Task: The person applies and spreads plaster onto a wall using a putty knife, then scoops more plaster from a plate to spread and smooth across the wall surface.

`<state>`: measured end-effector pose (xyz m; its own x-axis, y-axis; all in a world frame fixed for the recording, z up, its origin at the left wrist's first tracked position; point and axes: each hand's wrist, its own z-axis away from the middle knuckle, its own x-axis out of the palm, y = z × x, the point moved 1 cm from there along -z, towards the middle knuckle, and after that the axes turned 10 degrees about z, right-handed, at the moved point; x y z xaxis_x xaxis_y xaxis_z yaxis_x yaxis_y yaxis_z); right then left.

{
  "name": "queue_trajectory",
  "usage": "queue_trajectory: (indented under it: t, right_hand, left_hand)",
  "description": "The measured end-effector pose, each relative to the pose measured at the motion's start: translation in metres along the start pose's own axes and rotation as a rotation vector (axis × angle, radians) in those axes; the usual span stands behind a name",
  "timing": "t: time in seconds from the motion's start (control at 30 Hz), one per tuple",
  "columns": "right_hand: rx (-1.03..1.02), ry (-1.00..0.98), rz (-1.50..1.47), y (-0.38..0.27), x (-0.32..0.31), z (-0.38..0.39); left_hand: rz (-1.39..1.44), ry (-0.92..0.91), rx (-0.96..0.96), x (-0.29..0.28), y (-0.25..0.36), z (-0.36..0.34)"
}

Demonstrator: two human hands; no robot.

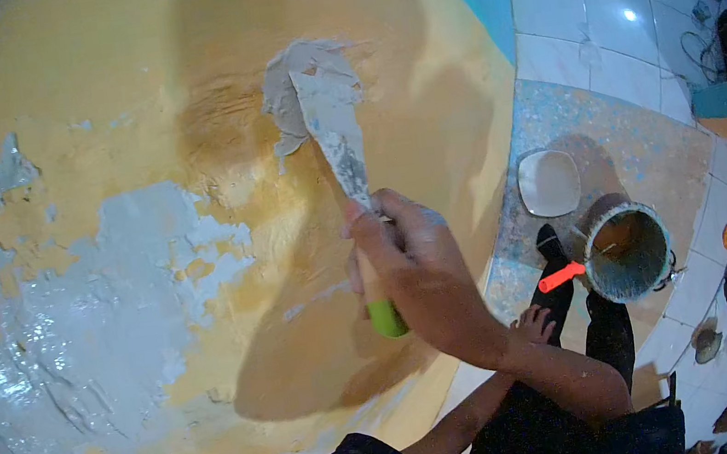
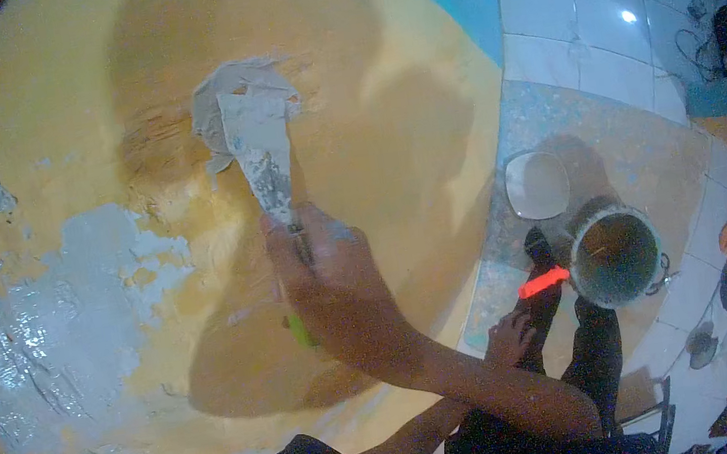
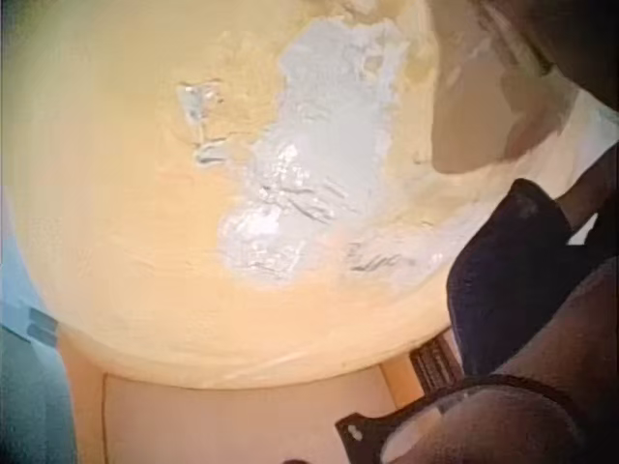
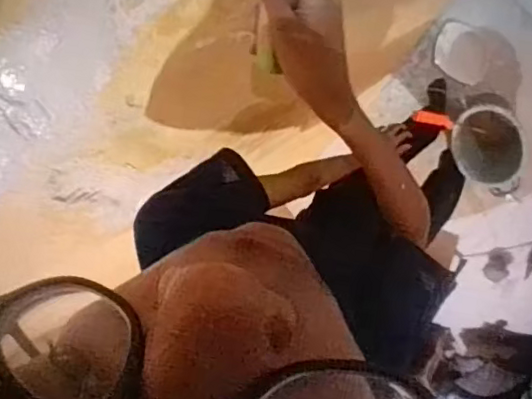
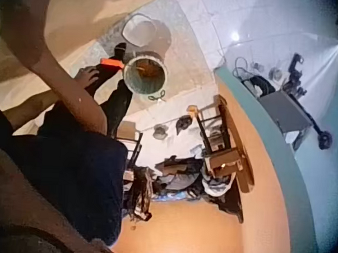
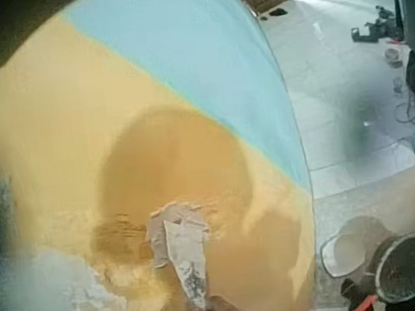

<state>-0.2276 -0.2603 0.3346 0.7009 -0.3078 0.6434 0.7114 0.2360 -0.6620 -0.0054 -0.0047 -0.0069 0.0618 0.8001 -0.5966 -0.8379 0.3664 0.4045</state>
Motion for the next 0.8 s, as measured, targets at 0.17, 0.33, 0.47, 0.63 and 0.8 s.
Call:
queue_trajectory:
  t: [0.17, 0.33, 0.47, 0.63, 0.8]
  right_hand:
    - [-0.384, 0.056, 0.19, 0.008, 0.021, 0.005]
    - [-0.287, 0.166, 0.115, 0.013, 0.015, -0.001]
    - [-0.153, 0.194, 0.072, 0.014, 0.016, -0.019]
    - [-0.483, 0.215, 0.24, 0.012, 0.028, 0.007]
    - [-0.226, 0.251, 0.222, 0.028, 0.0, -0.019]
  left_hand:
    - [0.129, 0.061, -0.148, -0.029, -0.007, 0.004]
    - [0.104, 0.045, -0.174, -0.038, -0.016, 0.014]
    - [0.057, -0.042, -0.317, -0.036, -0.013, 0.013]
    - [0.117, -0.116, -0.421, -0.029, -0.009, 0.006]
    - [0.222, -0.261, -0.57, -0.024, 0.004, -0.001]
